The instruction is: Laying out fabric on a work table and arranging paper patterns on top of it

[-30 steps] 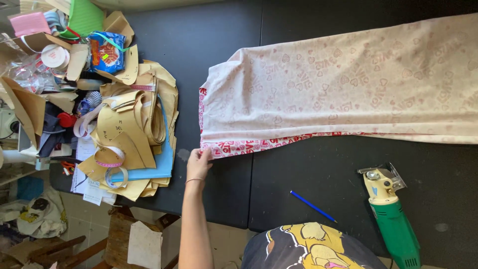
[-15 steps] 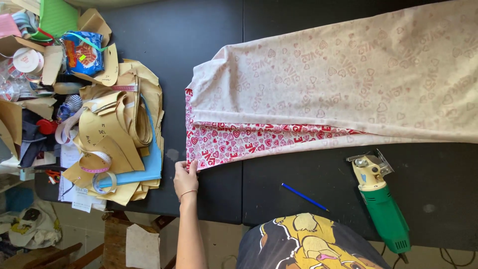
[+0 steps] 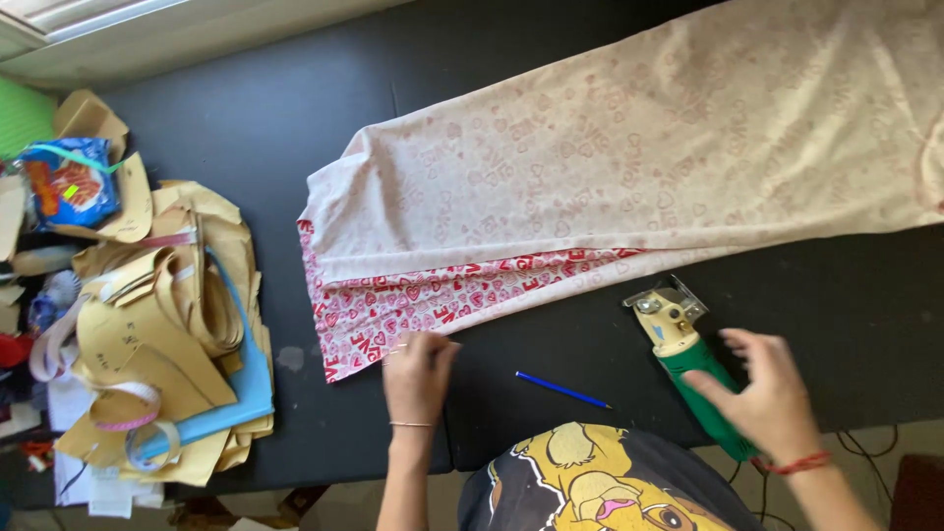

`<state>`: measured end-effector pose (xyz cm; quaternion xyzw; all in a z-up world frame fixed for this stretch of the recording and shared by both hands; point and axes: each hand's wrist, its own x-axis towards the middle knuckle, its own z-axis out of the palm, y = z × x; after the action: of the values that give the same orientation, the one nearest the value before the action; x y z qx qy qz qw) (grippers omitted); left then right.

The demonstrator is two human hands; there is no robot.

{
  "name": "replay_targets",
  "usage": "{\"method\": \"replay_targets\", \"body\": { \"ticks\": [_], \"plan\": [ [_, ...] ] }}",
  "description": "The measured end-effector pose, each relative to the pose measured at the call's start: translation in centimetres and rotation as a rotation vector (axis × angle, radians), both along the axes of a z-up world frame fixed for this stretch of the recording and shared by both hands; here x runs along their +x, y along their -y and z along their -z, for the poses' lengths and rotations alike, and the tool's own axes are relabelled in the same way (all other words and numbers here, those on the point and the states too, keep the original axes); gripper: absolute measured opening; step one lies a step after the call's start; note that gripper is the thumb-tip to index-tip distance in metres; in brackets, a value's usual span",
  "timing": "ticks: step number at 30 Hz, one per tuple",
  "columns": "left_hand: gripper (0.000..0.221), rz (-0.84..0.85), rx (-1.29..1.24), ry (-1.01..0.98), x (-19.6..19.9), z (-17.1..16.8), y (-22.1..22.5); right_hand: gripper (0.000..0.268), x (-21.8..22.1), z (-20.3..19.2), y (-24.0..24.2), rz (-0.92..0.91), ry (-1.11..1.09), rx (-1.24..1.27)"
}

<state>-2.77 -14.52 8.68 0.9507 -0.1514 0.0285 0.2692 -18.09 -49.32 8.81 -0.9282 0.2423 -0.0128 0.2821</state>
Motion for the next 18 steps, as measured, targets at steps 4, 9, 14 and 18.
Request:
{"method": "replay_targets", "body": {
  "ticks": [4, 9, 14, 18],
  "plan": [
    [0.039, 0.599, 0.078, -0.275, -3.1, 1.9, 6.7, 0.069, -1.4, 2.2, -3.8, -0.002, -0.203, -0.224],
    [0.023, 0.634, 0.159, -0.170, -5.9, 4.1, 6.1, 0.065, -4.6, 1.5, -0.7, 0.071, -0.140, -0.212],
    [0.017, 0.278, 0.186, -0.187, -7.0, 3.7, 0.4, 0.066, -9.1, 4.5, 8.1, 0.291, -0.043, -0.337],
    [0.012, -0.101, 0.166, -0.122, -8.5, 3.9, -3.7, 0.041, -15.4, 22.6, 26.0, 0.453, 0.002, 0.108]
  ]
}}
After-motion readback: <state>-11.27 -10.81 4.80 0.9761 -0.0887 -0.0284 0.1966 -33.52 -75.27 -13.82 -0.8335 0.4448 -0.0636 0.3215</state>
